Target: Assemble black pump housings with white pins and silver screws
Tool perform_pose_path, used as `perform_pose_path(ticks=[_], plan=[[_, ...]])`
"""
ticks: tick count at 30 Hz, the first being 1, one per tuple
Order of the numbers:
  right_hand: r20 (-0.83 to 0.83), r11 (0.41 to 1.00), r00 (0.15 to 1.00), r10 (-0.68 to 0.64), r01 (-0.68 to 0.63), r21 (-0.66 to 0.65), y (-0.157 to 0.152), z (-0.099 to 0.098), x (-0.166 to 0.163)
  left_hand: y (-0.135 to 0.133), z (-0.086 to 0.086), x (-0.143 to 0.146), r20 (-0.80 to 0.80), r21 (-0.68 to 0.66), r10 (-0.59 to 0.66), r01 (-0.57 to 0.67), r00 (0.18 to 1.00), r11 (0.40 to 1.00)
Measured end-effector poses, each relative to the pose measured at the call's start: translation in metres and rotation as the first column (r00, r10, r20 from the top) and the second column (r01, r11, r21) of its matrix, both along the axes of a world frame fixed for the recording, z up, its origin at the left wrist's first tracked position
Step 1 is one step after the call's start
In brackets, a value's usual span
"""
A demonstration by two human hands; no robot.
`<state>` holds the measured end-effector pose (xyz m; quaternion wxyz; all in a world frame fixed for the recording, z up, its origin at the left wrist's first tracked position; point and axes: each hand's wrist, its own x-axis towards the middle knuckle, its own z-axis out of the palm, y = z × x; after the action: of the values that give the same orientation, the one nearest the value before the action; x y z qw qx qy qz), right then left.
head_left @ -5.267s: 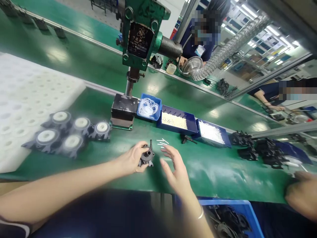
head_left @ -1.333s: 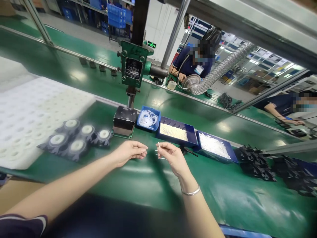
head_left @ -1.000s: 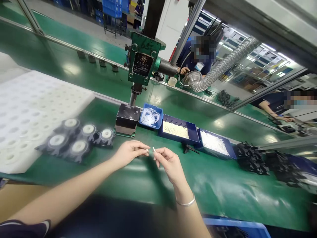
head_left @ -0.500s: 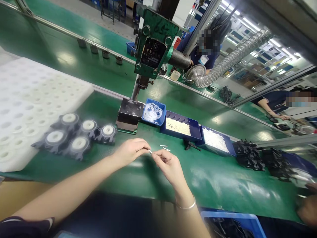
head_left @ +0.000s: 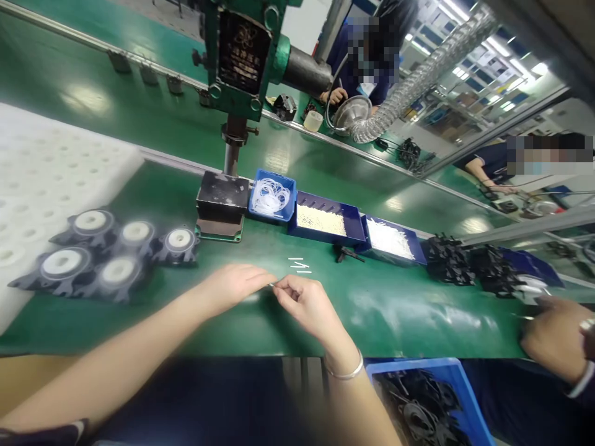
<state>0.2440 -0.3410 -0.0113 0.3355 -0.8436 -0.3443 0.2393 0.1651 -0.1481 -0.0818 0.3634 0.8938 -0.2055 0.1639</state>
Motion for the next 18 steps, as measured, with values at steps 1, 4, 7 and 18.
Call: perform_pose_path(ticks=[1,4,7,18], plan=[[-0.005,1.0,1.0,-0.004,0.004,0.013,-0.001,-0.003,0.0,-0.001,0.0,0.0,0.013,0.003,-0.009,0.009,1.0,1.0],[-0.097,0.997,0.995,-0.026,0.033,0.073,-0.007,-0.011,0.0,-0.002,0.0,0.0,0.033,-0.028,-0.02,0.02,0.999,0.999],[-0.166,0.994,0.986,-0.027,0.044,0.098,-0.013,-0.015,0.0,-0.005,0.002,-0.001,0.016,-0.047,-0.054,0.055,0.998,0.997],[-0.376,0.967,0.926,-0.032,0.124,0.224,-0.022,-0.016,-0.002,-0.006,0.007,-0.001,-0.091,-0.218,0.037,-0.056,0.995,0.974]])
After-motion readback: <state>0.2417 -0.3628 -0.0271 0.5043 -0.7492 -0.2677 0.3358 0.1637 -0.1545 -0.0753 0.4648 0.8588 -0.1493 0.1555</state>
